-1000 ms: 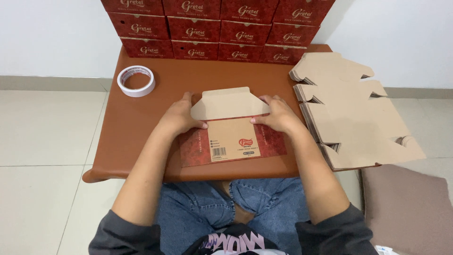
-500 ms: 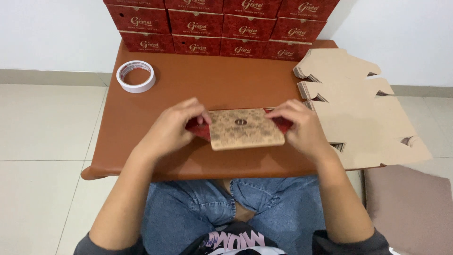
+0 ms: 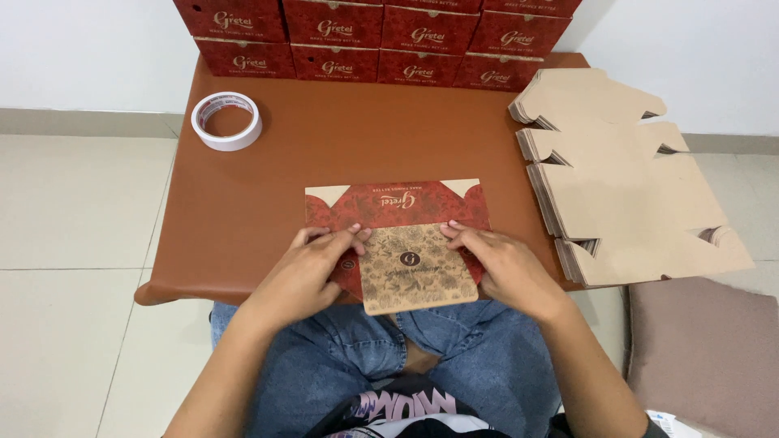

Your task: Assembling a cardboard box from a flat template by folding and tucking flaps.

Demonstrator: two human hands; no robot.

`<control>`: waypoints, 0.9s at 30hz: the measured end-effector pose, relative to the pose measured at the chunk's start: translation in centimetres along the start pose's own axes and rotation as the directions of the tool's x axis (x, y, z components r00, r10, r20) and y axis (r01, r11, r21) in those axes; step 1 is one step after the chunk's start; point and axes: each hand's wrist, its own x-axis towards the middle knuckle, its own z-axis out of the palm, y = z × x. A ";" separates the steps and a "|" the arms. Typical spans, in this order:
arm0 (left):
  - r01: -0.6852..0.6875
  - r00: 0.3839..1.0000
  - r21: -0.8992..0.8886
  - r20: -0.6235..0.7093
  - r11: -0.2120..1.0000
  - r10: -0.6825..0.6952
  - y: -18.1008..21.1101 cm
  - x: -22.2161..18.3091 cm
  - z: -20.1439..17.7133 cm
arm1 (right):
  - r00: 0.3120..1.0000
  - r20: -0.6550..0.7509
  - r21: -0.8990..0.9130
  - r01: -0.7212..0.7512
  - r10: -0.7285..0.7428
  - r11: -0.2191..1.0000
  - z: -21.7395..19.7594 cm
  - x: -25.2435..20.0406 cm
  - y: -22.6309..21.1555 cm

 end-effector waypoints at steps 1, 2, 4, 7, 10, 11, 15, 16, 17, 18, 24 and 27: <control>0.000 1.000 0.000 0.000 1.000 0.000 -0.2 0.3 -0.1 | 1.000 0.000 0.000 0.000 0.000 1.000 -0.9 0.5 -0.6; 0.039 0.999 -0.018 -0.022 0.999 -0.039 -0.5 0.6 -0.2 | 0.997 0.024 0.039 -0.077 0.076 0.996 -1.8 1.0 -1.2; 0.076 0.996 -0.035 -0.046 0.997 -0.077 -0.2 1.3 -1.0 | 0.988 0.048 0.076 -0.153 0.150 0.985 -2.5 1.9 -1.2; 0.335 0.931 -0.252 -0.058 0.908 -0.359 0.4 2.6 -2.3 | 0.943 -0.089 0.205 -0.299 0.322 0.932 -2.0 3.2 0.8; 0.377 0.888 -0.360 -0.121 0.853 -0.443 -1.2 4.3 -1.9 | 0.882 -0.118 0.441 -0.365 0.456 0.820 -1.3 4.7 2.7; 0.378 0.866 -0.392 -0.170 0.839 -0.470 -2.0 4.9 -1.5 | 0.866 -0.117 0.513 -0.367 0.487 0.776 -1.2 5.3 3.0; 0.387 0.808 -0.416 -0.277 0.823 -0.520 -4.0 6.8 -0.1 | 0.819 -0.129 0.603 -0.383 0.559 0.700 -0.8 6.9 3.8; 0.387 0.809 -0.415 -0.274 0.823 -0.519 -3.7 6.7 -0.3 | 0.818 -0.128 0.603 -0.384 0.561 0.699 -0.7 7.0 3.9; 0.400 0.810 -0.359 -0.293 0.843 -0.509 -3.4 6.7 -0.5 | 0.809 -0.124 0.600 -0.401 0.575 0.693 -0.5 7.1 4.0; 0.412 0.809 -0.302 -0.312 0.860 -0.498 -3.1 6.6 -0.6 | 0.800 -0.120 0.596 -0.416 0.588 0.687 -0.4 7.2 4.2; 0.451 0.805 -0.195 -0.334 0.871 -0.491 -3.4 7.0 0.3 | 0.730 -0.158 0.415 -0.562 0.665 0.715 0.6 7.7 5.0; 0.471 0.799 -0.147 -0.347 0.870 -0.491 -4.0 7.3 0.6 | 0.728 -0.222 0.224 -0.609 0.649 0.761 1.0 7.5 5.1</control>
